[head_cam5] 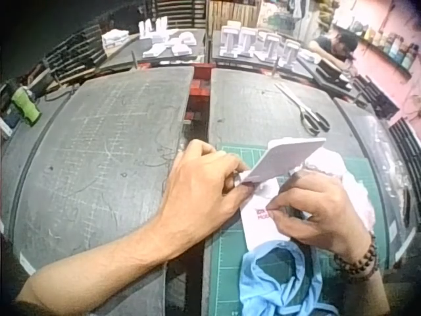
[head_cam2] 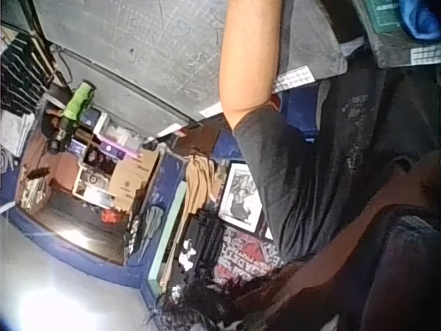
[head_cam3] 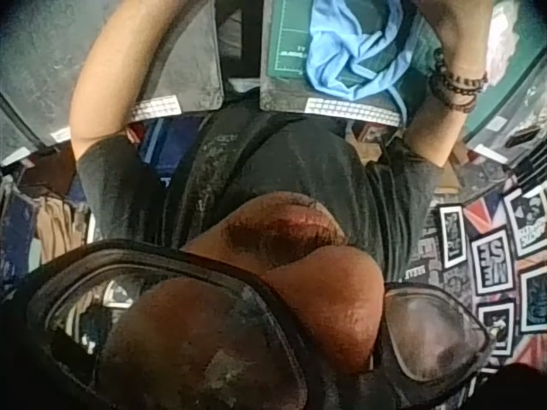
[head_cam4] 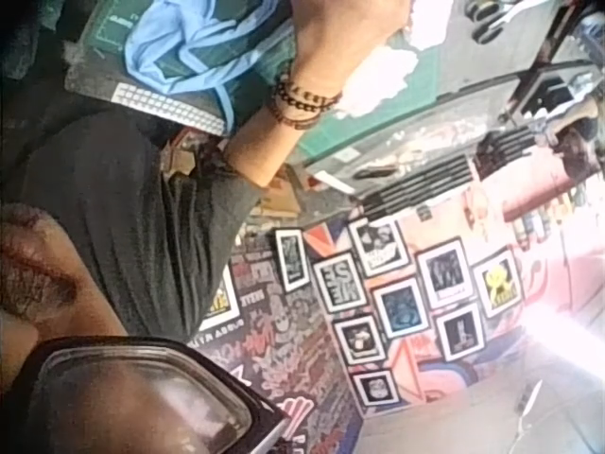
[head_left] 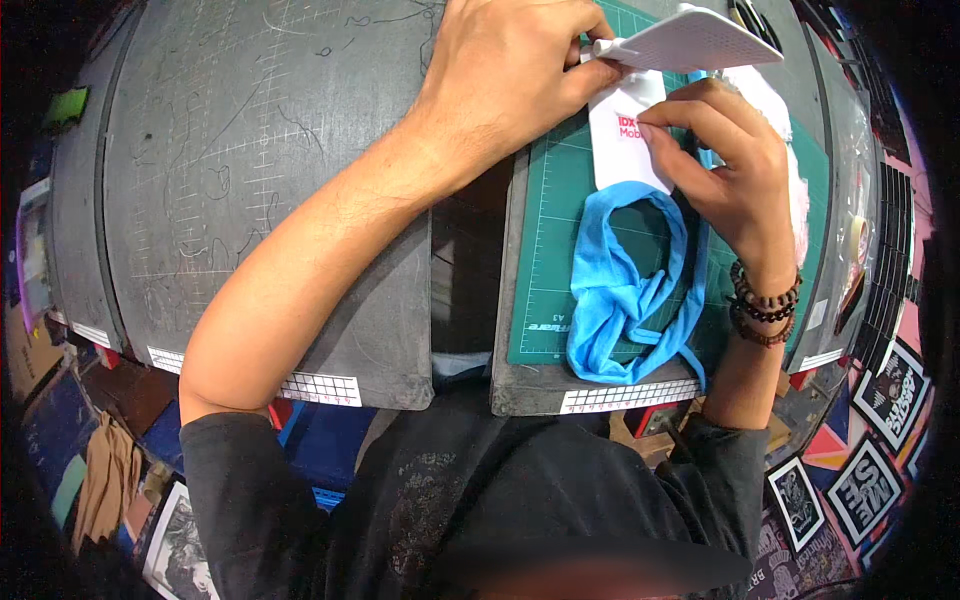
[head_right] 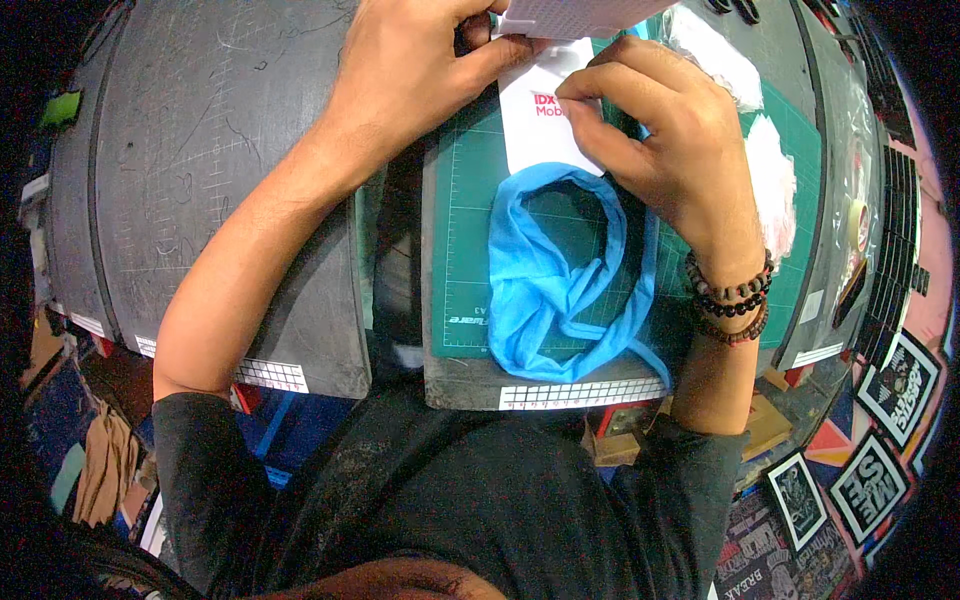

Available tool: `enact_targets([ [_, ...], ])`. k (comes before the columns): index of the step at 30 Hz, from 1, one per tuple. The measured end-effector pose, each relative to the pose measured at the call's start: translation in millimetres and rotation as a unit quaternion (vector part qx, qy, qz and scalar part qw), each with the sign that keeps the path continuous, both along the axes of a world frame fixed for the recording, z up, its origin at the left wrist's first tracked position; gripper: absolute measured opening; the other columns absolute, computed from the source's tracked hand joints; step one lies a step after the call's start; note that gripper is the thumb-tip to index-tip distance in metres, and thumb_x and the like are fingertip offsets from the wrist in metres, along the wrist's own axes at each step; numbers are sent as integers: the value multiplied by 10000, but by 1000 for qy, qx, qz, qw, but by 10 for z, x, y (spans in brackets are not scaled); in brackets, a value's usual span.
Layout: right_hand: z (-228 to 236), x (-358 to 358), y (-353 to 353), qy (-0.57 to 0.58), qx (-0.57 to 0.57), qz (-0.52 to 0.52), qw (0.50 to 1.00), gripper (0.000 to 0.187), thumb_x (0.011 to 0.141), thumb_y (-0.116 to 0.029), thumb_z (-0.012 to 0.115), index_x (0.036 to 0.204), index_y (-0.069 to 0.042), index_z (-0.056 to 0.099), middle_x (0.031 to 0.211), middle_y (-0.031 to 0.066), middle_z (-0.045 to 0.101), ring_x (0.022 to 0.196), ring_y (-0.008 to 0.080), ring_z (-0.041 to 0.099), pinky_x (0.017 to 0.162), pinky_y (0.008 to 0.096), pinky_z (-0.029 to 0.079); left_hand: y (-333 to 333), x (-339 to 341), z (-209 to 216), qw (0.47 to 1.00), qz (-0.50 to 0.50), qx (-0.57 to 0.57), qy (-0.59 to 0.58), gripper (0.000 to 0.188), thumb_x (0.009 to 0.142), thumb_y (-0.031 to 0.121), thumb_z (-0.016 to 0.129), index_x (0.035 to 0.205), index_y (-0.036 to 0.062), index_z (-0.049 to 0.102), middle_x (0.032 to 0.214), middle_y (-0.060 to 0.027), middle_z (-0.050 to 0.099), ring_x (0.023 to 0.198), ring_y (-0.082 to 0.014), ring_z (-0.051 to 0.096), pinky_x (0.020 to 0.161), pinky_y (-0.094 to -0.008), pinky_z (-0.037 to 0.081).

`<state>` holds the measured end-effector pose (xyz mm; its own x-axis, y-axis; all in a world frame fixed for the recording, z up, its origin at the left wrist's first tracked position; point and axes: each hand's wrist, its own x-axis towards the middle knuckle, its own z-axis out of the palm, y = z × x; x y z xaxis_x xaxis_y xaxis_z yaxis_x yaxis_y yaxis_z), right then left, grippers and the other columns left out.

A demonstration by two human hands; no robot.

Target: Assembling an ID card holder by applying adhesive and attaching a blue lanyard strap.

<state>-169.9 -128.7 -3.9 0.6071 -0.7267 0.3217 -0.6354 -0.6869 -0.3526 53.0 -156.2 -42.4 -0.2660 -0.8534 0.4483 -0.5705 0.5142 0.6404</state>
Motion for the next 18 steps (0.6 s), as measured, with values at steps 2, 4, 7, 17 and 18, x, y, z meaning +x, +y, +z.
enact_targets([
  [2, 16, -5, -3, 1, 1, 6, 1000, 119, 825, -102, 774, 931, -65, 737, 896, 83, 692, 817, 284, 685, 716, 376, 532, -1, 0, 1, 1000, -1, -5, 0, 177, 772, 172, 810, 882, 47, 749, 752, -77, 667, 851, -295, 576, 793, -430, 470],
  [4, 30, -11, -6, 7, 7, 12, 1000, 124, 825, -105, 774, 939, -65, 744, 894, 82, 691, 828, 282, 686, 722, 378, 531, -2, 3, -1, 1000, -1, -9, 0, 177, 771, 174, 811, 881, 48, 749, 750, -76, 667, 851, -296, 575, 793, -433, 469],
  [7, 41, -24, -9, 16, 10, 14, 1000, 133, 824, -113, 779, 945, -64, 752, 898, 84, 690, 831, 284, 686, 726, 378, 531, -4, 9, -4, 1000, -2, -11, -4, 181, 778, 177, 811, 883, 44, 749, 743, -72, 658, 850, -286, 569, 791, -429, 458],
  [17, 68, -33, 6, 20, 23, 8, 1000, 141, 824, -115, 778, 956, -67, 759, 905, 86, 677, 812, 273, 678, 716, 369, 529, 12, 14, 31, 1000, -7, 3, -20, 190, 793, 185, 812, 903, 42, 752, 754, -63, 652, 853, -262, 558, 797, -417, 444],
  [18, 67, -35, 6, 20, 22, 8, 1000, 143, 824, -115, 778, 957, -66, 759, 903, 86, 675, 808, 272, 677, 712, 367, 528, 11, 11, 32, 1000, -9, 6, -18, 192, 792, 185, 813, 907, 43, 753, 758, -65, 656, 858, -265, 562, 801, -419, 448],
])
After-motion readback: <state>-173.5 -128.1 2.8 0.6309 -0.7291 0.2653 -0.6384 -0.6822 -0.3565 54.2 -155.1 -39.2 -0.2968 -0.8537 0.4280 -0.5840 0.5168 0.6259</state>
